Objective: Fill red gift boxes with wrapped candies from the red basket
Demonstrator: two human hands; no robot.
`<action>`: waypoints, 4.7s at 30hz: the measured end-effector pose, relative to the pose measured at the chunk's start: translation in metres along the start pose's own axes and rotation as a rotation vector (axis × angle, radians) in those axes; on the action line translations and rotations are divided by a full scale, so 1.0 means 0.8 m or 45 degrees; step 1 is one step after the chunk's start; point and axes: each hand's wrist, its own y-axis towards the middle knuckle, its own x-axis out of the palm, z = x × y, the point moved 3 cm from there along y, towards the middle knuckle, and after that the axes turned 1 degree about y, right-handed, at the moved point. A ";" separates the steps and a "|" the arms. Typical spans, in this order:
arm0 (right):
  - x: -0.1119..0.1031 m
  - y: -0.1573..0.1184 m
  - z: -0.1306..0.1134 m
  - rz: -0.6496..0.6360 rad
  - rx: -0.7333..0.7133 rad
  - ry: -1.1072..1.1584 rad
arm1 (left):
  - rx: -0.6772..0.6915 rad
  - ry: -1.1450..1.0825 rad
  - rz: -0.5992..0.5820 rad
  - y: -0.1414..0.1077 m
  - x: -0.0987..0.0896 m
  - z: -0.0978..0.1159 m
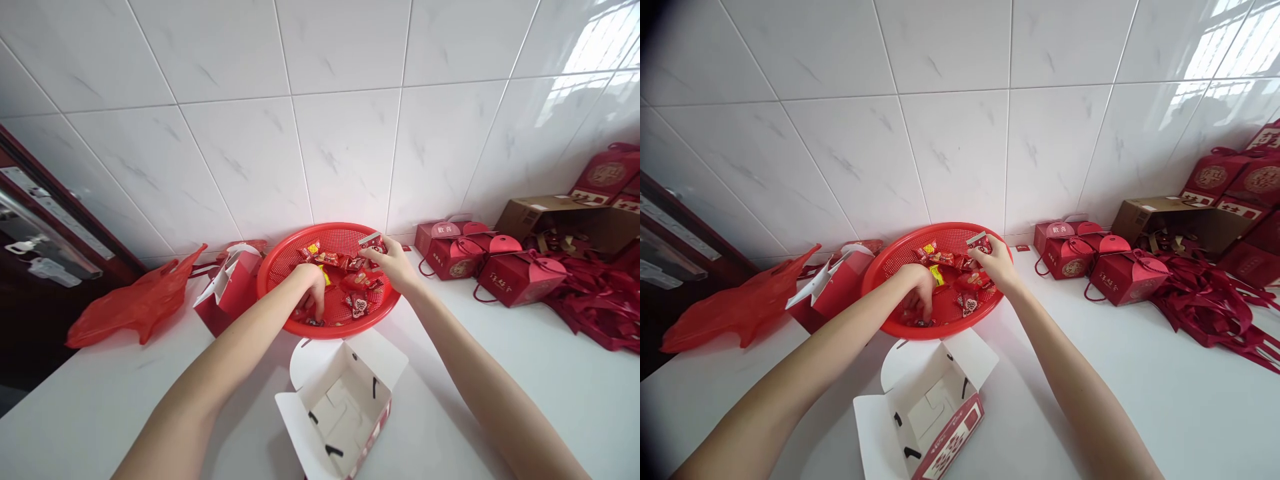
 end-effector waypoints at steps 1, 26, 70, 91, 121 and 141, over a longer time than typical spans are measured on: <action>0.000 0.000 0.000 -0.001 -0.006 0.005 | 0.032 0.039 -0.073 -0.002 0.004 0.004; 0.001 0.004 0.003 -0.028 -0.030 0.000 | 0.973 -0.609 0.683 -0.045 -0.034 0.027; 0.000 0.001 -0.002 0.055 -0.067 0.064 | 0.739 0.118 1.259 -0.030 -0.010 0.078; -0.001 0.005 0.001 0.111 -0.068 0.145 | 0.900 0.279 1.243 -0.047 -0.010 0.076; 0.000 0.002 -0.001 0.096 -0.051 0.154 | 0.822 0.495 1.046 -0.030 0.008 0.100; -0.005 0.007 0.005 0.135 -0.080 0.174 | 1.197 -0.529 1.315 -0.071 -0.030 0.054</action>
